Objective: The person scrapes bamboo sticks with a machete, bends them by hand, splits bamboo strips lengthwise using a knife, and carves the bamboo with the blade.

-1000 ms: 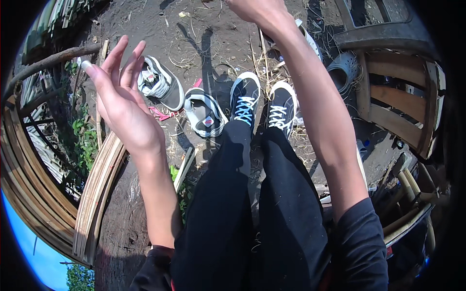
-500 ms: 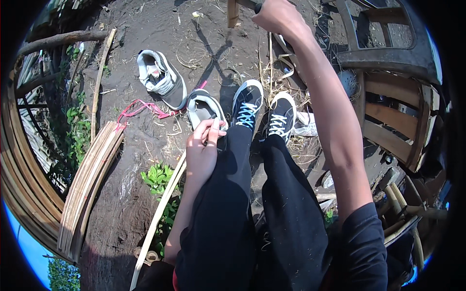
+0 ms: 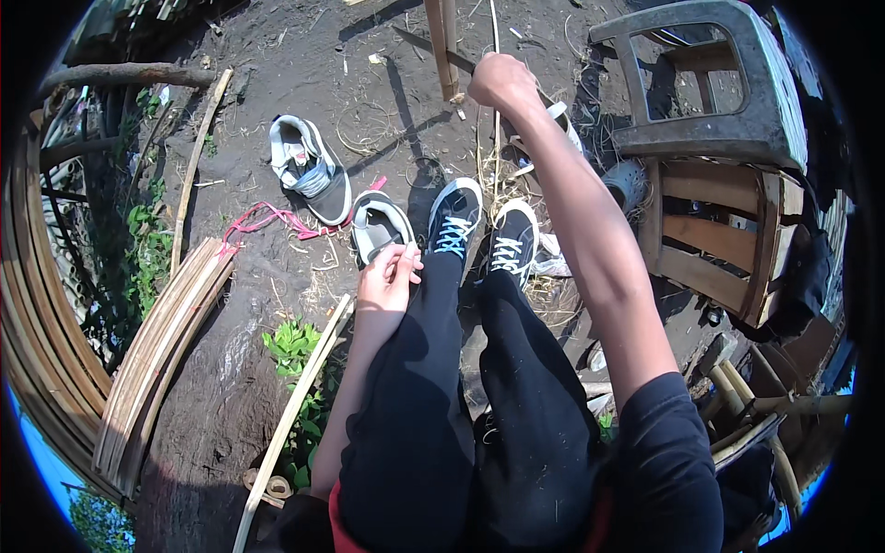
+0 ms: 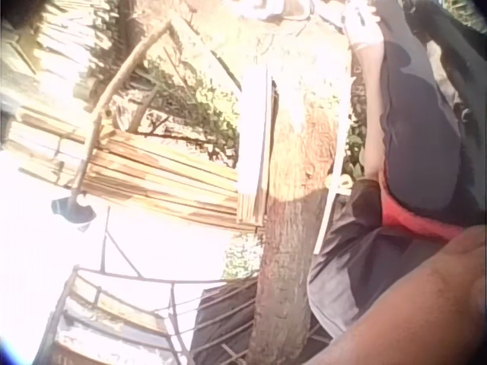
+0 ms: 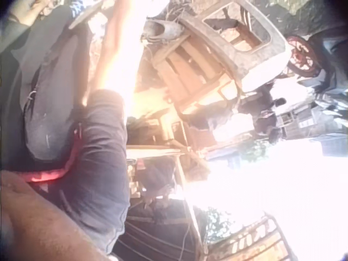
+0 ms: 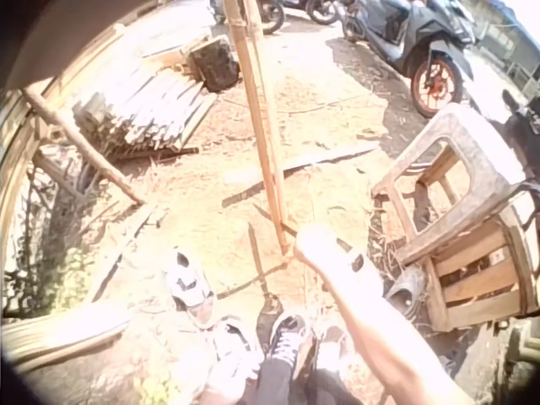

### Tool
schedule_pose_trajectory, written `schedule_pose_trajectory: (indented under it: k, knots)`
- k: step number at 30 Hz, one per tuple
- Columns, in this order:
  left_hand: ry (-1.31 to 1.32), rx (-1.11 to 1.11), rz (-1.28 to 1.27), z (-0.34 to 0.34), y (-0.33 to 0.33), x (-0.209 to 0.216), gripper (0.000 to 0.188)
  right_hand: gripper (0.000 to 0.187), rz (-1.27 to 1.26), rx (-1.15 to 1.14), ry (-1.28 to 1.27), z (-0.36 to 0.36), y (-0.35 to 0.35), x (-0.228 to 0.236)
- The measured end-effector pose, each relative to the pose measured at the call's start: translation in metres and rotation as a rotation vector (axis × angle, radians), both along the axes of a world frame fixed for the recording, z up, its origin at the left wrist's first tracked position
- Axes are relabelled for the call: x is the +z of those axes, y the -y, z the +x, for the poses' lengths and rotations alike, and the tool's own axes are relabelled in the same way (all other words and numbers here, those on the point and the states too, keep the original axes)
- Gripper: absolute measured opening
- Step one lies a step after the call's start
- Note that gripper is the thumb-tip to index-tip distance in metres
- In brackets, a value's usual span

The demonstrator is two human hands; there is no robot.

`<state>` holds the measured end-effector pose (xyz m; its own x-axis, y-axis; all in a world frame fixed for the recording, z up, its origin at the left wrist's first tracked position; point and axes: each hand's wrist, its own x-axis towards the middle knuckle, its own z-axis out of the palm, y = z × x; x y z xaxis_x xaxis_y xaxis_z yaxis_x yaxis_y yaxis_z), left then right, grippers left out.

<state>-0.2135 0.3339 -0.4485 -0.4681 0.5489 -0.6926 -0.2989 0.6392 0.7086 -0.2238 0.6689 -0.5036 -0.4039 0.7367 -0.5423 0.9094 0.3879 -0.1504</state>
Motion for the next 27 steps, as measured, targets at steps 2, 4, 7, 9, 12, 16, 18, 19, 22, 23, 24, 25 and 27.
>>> schedule_pose_trajectory:
  k: [2, 4, 7, 9, 12, 16, 18, 19, 22, 23, 24, 25, 27]
  knots:
    - [-0.008, 0.025, 0.001, -0.006, 0.01, -0.001, 0.026, 0.028, -0.127, 0.071, 0.006, -0.005, -0.006, 0.04]
    - [-0.019, 0.044, 0.004, -0.012, 0.014, -0.003, 0.024, 0.028, -0.197, 0.091, 0.021, -0.007, -0.002, 0.062]
    - [-0.059, -0.007, -0.069, -0.004, -0.007, 0.004, 0.021, 0.024, 0.068, -0.01, -0.081, 0.042, 0.038, -0.055]
    - [-0.055, 0.032, -0.057, -0.009, -0.006, 0.006, 0.02, 0.023, 0.058, -0.065, -0.126, 0.037, 0.061, -0.089]
    - [-0.24, 0.163, 0.08, -0.03, -0.027, 0.027, 0.028, 0.022, 0.025, -0.045, -0.112, 0.009, 0.074, -0.082]
    - [-0.628, 0.194, 0.555, -0.124, -0.14, 0.064, 0.091, 0.021, 0.09, -0.096, -0.053, 0.021, 0.072, -0.1]
    - [-0.83, 0.198, 0.84, -0.175, -0.192, 0.081, 0.068, 0.022, 0.086, -0.081, -0.114, 0.011, 0.086, -0.097]
    - [-0.857, 0.176, 0.807, -0.184, -0.206, 0.085, 0.065, 0.022, 0.091, -0.078, -0.12, 0.013, 0.089, -0.098]
    - [-0.891, 0.135, 0.74, -0.184, -0.234, 0.088, 0.058, 0.019, 0.091, -0.116, -0.056, 0.027, 0.084, -0.103]
    - [-0.907, 0.132, 0.732, -0.183, -0.237, 0.09, 0.055, 0.019, 0.094, -0.109, -0.083, 0.034, 0.081, -0.105]
    - [-0.935, 0.127, 0.722, -0.184, -0.239, 0.095, 0.053, 0.019, 0.09, -0.109, -0.092, 0.033, 0.081, -0.103]
    - [-0.96, 0.119, 0.712, -0.183, -0.236, 0.102, 0.051, 0.019, 0.07, -0.103, -0.115, 0.031, 0.085, -0.101]
    - [-0.992, 0.12, 0.713, -0.182, -0.235, 0.108, 0.046, 0.018, 0.016, -0.117, -0.144, 0.034, 0.083, -0.099]
